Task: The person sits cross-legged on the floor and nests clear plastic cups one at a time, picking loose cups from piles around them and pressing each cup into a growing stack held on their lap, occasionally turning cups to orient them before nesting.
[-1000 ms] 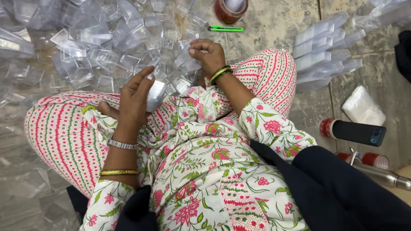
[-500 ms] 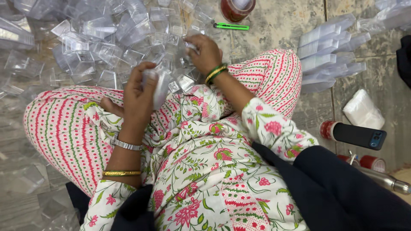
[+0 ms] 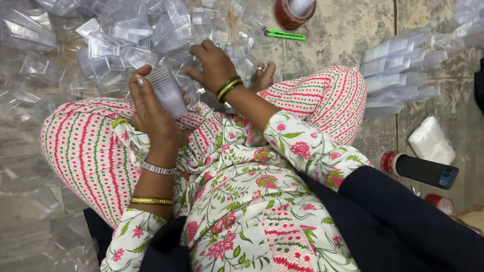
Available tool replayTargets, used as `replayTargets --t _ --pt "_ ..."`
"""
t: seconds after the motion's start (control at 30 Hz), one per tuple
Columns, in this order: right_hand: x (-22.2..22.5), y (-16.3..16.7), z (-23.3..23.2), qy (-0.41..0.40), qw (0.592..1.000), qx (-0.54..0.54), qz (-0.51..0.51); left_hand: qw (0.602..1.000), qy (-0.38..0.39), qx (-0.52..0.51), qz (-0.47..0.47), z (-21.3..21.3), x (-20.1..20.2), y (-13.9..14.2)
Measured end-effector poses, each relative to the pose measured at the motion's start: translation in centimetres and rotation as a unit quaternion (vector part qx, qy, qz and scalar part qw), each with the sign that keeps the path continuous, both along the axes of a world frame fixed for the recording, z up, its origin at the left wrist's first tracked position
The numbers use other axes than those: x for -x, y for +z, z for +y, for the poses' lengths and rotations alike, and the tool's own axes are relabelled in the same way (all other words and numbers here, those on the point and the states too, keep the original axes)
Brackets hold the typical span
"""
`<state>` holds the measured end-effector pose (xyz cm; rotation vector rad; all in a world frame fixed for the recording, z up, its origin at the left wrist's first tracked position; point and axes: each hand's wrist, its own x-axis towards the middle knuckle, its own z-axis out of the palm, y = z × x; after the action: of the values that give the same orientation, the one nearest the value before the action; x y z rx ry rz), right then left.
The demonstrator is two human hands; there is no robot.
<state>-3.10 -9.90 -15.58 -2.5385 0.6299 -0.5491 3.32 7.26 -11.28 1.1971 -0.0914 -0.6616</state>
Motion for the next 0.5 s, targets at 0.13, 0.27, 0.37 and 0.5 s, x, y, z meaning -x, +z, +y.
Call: replayTargets --t 0.13,0.27,0.37,0.5 --pt "0.3 -0.7 -2.9 -0.09 0.991 -0.077 -0.06 1.0 -0.009 -0.01 -0.02 0.3 0.2 -0.2" --pt "4.0 -0.9 -5.9 -0.182 0.906 -0.374 -0.077 1.0 -0.002 -0.017 0.006 0.1 0.1 -0.6" --pt "6.5 -1.4 -4.8 -0.141 0.866 -0.473 -0.08 0.999 0.0 0.006 0.039 -0.1 -0.1 -1.0" --pt "7.7 -1.3 -2.8 -0.111 0.829 -0.546 -0.054 0.999 0.01 0.005 0.037 0.1 -0.2 -1.2"
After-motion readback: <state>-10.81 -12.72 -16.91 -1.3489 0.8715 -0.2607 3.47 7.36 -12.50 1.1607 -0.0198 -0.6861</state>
